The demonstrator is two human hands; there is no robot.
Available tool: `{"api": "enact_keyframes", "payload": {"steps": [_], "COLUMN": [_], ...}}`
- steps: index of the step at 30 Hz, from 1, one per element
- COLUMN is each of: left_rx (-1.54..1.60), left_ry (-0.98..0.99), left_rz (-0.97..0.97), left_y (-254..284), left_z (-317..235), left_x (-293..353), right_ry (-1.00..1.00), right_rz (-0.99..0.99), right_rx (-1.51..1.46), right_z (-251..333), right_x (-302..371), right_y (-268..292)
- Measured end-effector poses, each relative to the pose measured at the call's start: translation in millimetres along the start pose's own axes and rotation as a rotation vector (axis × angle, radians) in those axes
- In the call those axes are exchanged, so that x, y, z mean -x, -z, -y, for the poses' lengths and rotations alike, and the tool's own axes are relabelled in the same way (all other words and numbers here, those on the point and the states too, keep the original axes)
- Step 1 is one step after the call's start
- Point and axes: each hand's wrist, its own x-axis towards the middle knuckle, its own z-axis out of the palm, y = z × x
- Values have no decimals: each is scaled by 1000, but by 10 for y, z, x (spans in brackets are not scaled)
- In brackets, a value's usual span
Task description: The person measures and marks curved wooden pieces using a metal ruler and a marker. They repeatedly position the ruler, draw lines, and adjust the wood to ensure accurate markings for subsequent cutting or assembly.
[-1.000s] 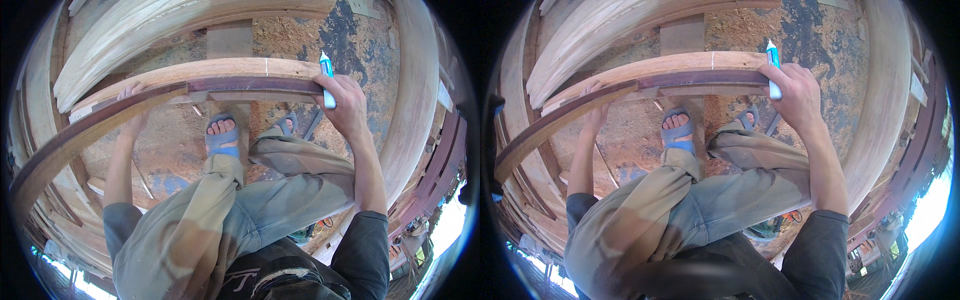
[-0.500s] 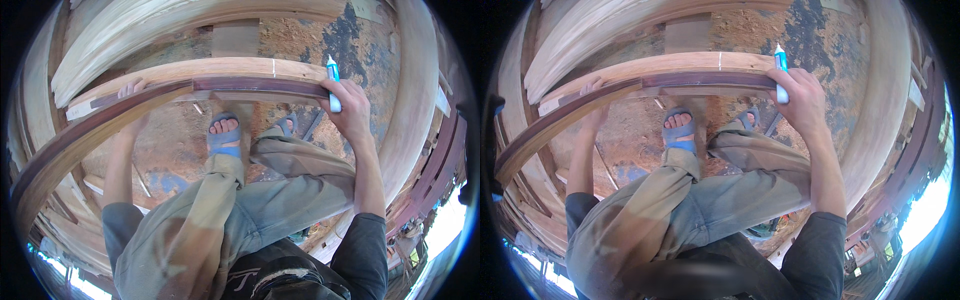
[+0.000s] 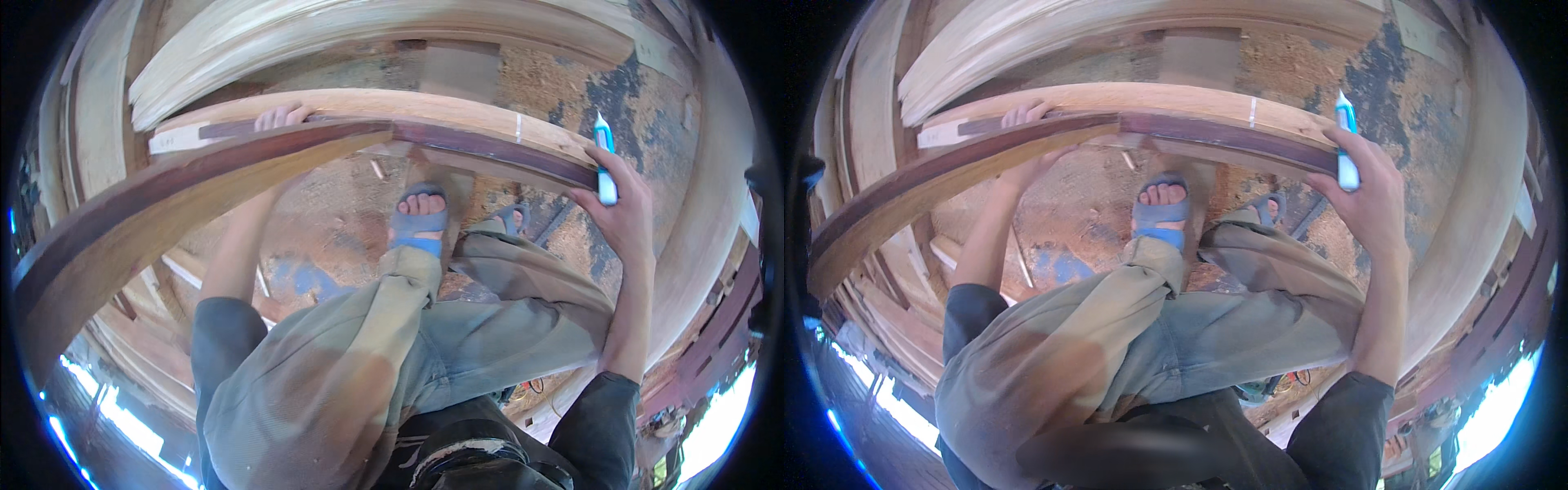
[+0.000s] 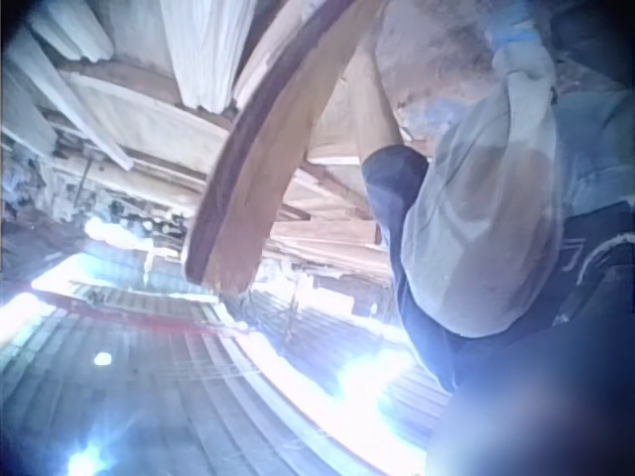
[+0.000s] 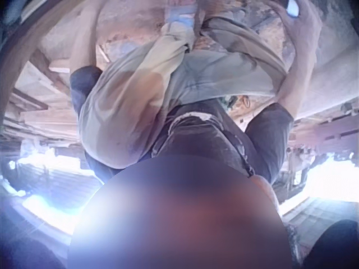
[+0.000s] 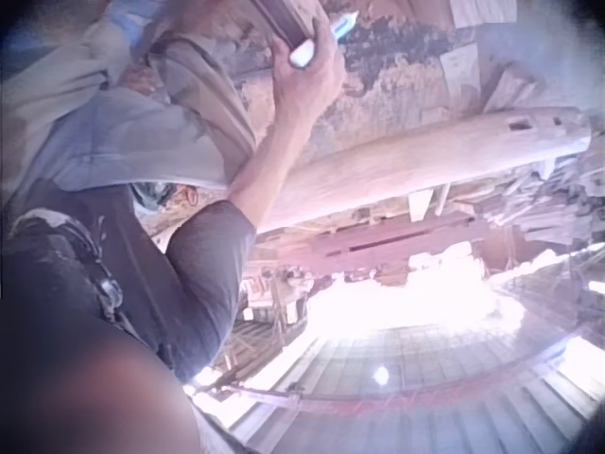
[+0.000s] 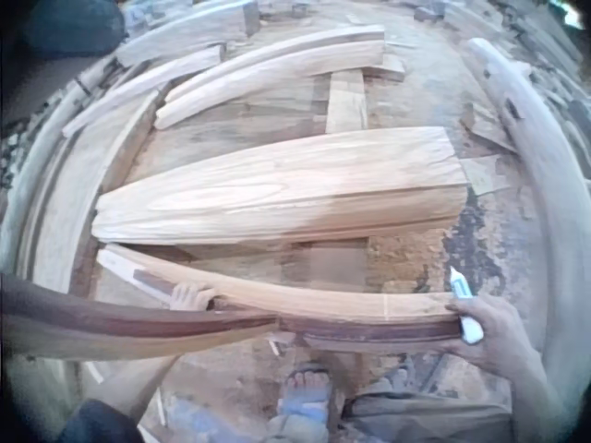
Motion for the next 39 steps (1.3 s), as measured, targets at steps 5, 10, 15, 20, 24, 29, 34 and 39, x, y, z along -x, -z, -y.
{"api": "enact_keyframes", "payload": {"steps": [5,10,15,20,24,29,34,39], "left_rx": [5,34,-11,7,-21,-5,-6,-42], "left_ry": [-17,5,-18,-20,8,15,3,0], "left_rz": [-2,-8,13,-21,24,41,10,-23], "left_y": [-32,-32,-86,-103,-113,-113,-115,-170], "left_z": [27,29,90,125,132,150,128,184], "left_x": [21,47,84,89,122,150,141,181], "right_ry": [31,51,-45,-134,-16,89,85,75], "right_rz": [44,115,-179,-209,-12,86,136,54], "right_rx": [-43,53,-529,-641,-486,-420,-339,-220], "right_z": [-21,-20,-22,22,109,209,144,-61], "right_x": [-10,-64,-115,-277,-450,-592,-612,-443], "right_y": [52,32,151,184,-37,-217,-235,95]}}
